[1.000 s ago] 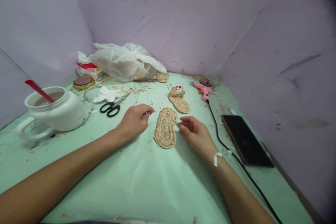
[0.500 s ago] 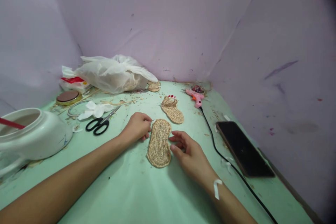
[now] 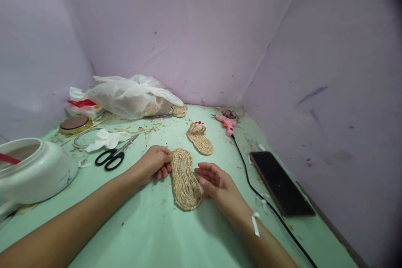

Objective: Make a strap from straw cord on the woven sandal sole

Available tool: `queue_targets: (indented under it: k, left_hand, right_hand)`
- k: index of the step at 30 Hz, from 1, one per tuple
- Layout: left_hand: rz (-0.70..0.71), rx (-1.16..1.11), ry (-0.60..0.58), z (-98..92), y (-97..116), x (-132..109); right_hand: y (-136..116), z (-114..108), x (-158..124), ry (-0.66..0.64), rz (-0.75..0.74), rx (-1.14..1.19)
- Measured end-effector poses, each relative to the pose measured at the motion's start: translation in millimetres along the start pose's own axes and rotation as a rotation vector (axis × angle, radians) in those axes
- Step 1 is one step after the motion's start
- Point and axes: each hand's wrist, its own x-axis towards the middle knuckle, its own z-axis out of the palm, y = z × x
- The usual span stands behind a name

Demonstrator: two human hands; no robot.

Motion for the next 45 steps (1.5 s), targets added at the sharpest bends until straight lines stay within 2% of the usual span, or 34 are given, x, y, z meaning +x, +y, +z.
queue_targets:
  k: [4,6,9,11,14,16,19,23,28,32,35,38,45]
  left_hand:
    - [0.039,-0.083,0.067,-5.2,-2.4,5.2]
    - [0.061,-0.114,0.097,-7.2,-2.6,8.3]
    - [0.077,-0.135,0.107,-7.8,-2.3,11.1]
    - [0.078,-0.142,0.109,-7.0,-2.1,11.5]
    - [0.059,-0.146,0.117,-6.1,-1.4,10.6]
    - [0.038,-0.157,0.113,-6.5,-0.6,10.0]
    - [0.016,-0.195,0.109,-8.4,0.6,10.0]
    - [0.0,-0.219,0.112,-11.8,-0.4,12.6]
    - [0.036,-0.146,0.114,-12.8,-2.7,20.3]
    - [0.032,-0.131,0.115,-13.2,-0.7,25.3]
    - [0.011,-0.131,0.107,-14.9,1.4,25.6]
    - [-0.015,-0.107,0.107,-16.4,2.3,24.6]
    - [-0.072,-0.076,0.044,-18.2,3.0,24.8]
  right_hand:
    - [4.7,-16.9,10.0,0.187,-0.104,-0.115]
    - [5.9,-31.1,22.6,0.3,-0.173,-0.176]
    - [1.2,-47.4,48.7,0.432,-0.192,-0.354]
    - [-5.3,-49.4,66.4,0.434,-0.161,-0.495]
    - [-12.8,-37.8,85.9,0.406,-0.15,-0.604]
    - [-14.1,-25.4,91.7,0.362,-0.17,-0.77]
    - [-12.7,-12.0,87.7,0.363,-0.2,-0.977]
    - [-5.7,-15.0,59.9,0.389,-0.219,-0.974]
    - [10.3,-31.3,25.9,0.313,-0.256,-0.9]
    - [11.5,-35.4,29.1,0.372,-0.326,-0.821]
    - [5.4,-30.5,37.2,0.367,-0.358,-0.789]
    - [0.9,-20.8,40.3,0.321,-0.314,-0.775]
    - [-2.5,-4.1,45.1,0.307,-0.214,-0.942]
